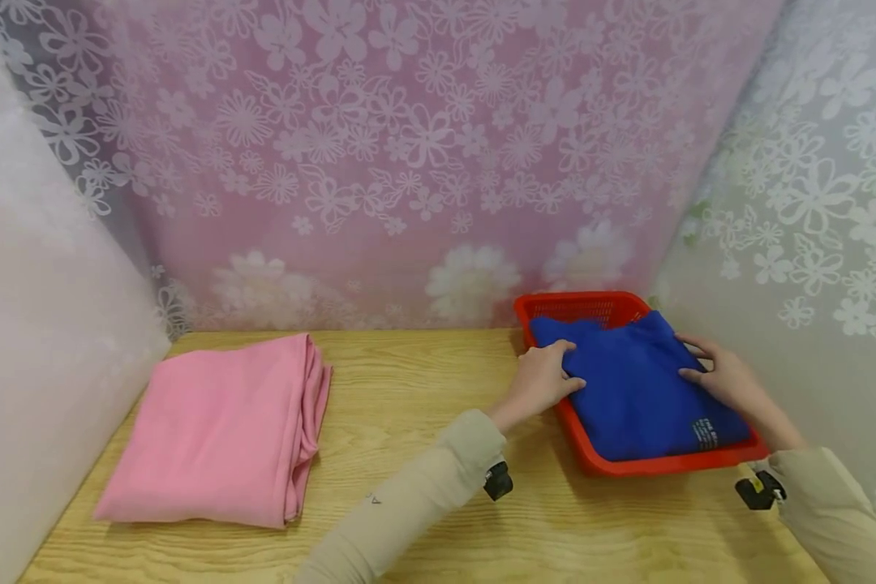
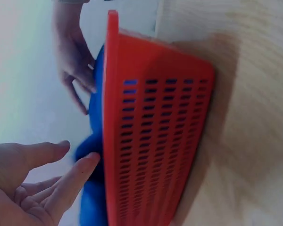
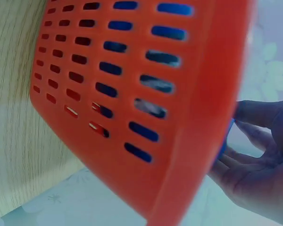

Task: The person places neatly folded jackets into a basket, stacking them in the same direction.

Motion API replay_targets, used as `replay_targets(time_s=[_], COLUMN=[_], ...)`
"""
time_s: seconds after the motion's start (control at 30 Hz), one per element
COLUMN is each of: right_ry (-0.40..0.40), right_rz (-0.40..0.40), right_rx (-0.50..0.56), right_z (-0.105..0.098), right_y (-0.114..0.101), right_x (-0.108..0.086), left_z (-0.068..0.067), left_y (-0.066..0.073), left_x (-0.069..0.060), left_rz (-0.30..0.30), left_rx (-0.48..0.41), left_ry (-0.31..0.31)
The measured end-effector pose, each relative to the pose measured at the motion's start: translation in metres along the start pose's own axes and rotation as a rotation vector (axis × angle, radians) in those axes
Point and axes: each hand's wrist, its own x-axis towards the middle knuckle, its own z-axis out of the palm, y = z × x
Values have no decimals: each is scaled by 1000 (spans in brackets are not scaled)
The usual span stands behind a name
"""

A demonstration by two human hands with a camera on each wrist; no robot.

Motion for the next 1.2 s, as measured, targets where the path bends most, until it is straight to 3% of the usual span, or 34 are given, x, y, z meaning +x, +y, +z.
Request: replay_targets(time_s=[0.17, 0.3, 0.5, 0.73, 0.83, 0.97, 1.07, 1.2], right_ry=[82, 56, -168, -146, -132, -60, 44, 207], right_rz=[-107, -157, -134, -165, -151, -134, -129, -125], right_rx=[-154, -306, -322, -292, -308, -351, -322, -223], right_z=[10, 16, 26, 38, 40, 38, 39, 45], right_y=[-8, -18, -25, -21, -28, -50, -76, -114], right_x=[0, -3, -12, -20, -24, -34, -44, -57], left_z=[-7, 2, 18, 30, 32, 30, 22, 9], left_y=[-2, -2, -3, -7, -10, -11, -9, -10], left_x=[-3, -3, -1, 1, -2, -10, -21, -37], left_rz=[92, 160, 79, 93, 120, 187, 268, 377], left_rx=[118, 288, 476, 624, 633, 578, 548, 548], left_ry=[47, -21, -159, -190, -159, -95, -13, 147])
